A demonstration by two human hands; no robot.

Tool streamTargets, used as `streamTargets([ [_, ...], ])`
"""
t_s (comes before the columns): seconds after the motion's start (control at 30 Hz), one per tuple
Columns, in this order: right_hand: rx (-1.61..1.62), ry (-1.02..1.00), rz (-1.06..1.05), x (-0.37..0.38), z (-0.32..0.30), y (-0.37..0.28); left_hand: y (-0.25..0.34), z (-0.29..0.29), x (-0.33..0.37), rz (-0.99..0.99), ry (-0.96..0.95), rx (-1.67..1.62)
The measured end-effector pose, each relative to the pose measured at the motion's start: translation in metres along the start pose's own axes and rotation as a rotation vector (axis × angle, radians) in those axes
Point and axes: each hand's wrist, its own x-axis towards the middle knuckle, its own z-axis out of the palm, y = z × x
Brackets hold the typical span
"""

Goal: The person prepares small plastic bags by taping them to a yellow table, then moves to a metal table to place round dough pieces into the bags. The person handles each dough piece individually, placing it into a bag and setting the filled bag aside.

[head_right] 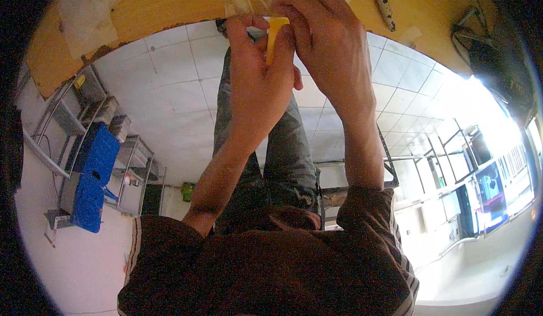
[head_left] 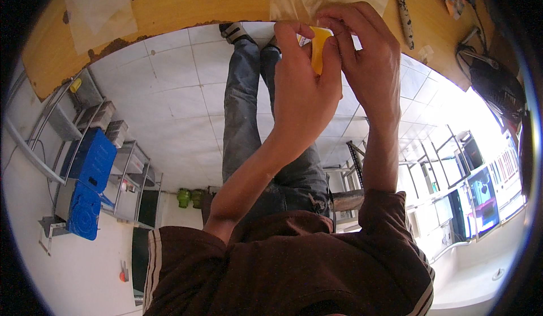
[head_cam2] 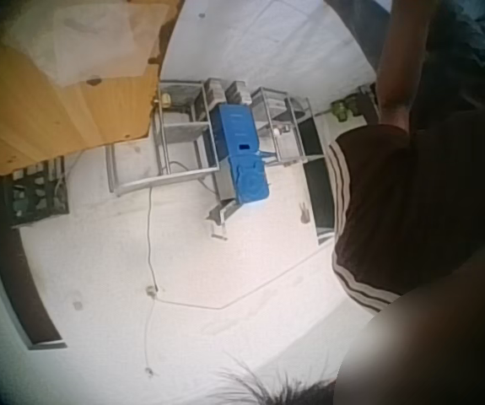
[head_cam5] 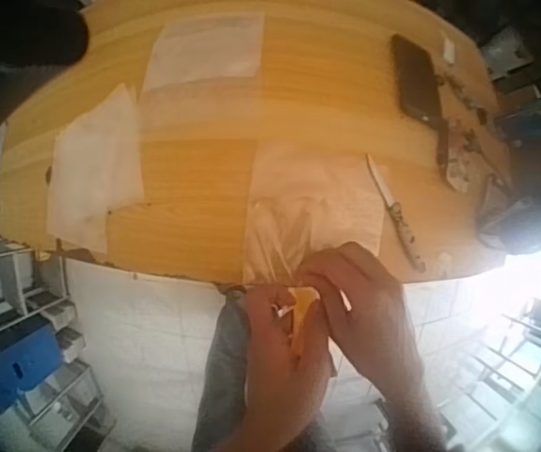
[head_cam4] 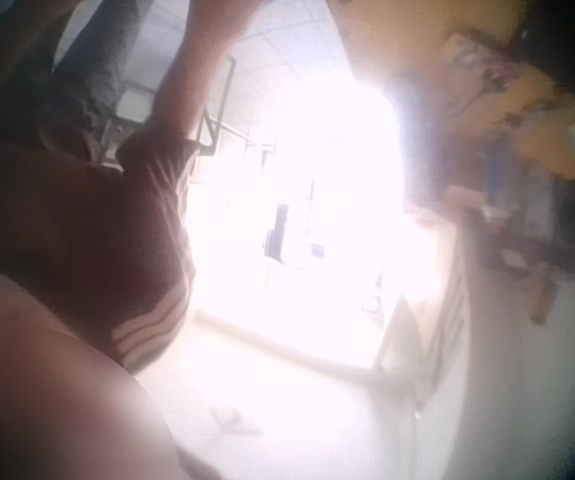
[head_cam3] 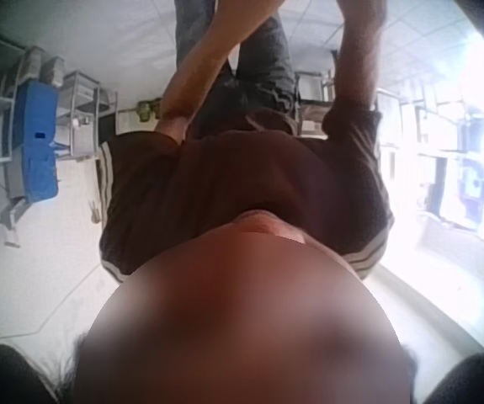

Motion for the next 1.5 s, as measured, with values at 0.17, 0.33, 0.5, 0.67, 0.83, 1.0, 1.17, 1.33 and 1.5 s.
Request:
streamTargets([
  [0.17, -0.054, 0.066, -0.051, -0.002, 0.004, 0.004, -0.002, -0.001, 0.001, 0.021, -0.003, 0.024],
  [0.33, -0.052, 0.092, -0.051, -0.003, 0.006, 0.006, -0.004, -0.001, 0.003, -0.003, 0.023, 0.019],
  [0.5, -0.026, 0.106, -0.048, -0.004, 0.009, 0.007, -0.005, 0.0, 0.004, -0.038, 0.047, -0.016],
  [0.67, 0.006, 0.124, 0.076, 0.0, 0.01, 0.007, -0.004, 0.001, 0.004, -0.042, 0.049, -0.06],
  [0.83, 0.044, 0.067, 0.181, 0.011, 0.002, -0.008, -0.003, 0.001, 0.003, -0.069, 0.039, -0.096],
  [1.0, 0.116, 0.046, 0.157, 0.02, -0.011, -0.019, -0.001, 0.001, 0.002, -0.079, 0.031, -0.091],
  [1.17, 0.16, 0.023, 0.212, 0.02, -0.009, -0.016, -0.003, 0.002, -0.002, -0.111, 0.013, -0.083],
  [1.33, 0.148, 0.048, 0.198, 0.02, -0.007, -0.015, -0.016, 0.002, -0.001, -0.086, 0.011, -0.166],
  [1.5, 0.158, 0.057, 0.213, 0.02, -0.009, -0.02, -0.026, 0.001, -0.005, -0.133, 0.022, -0.29],
])
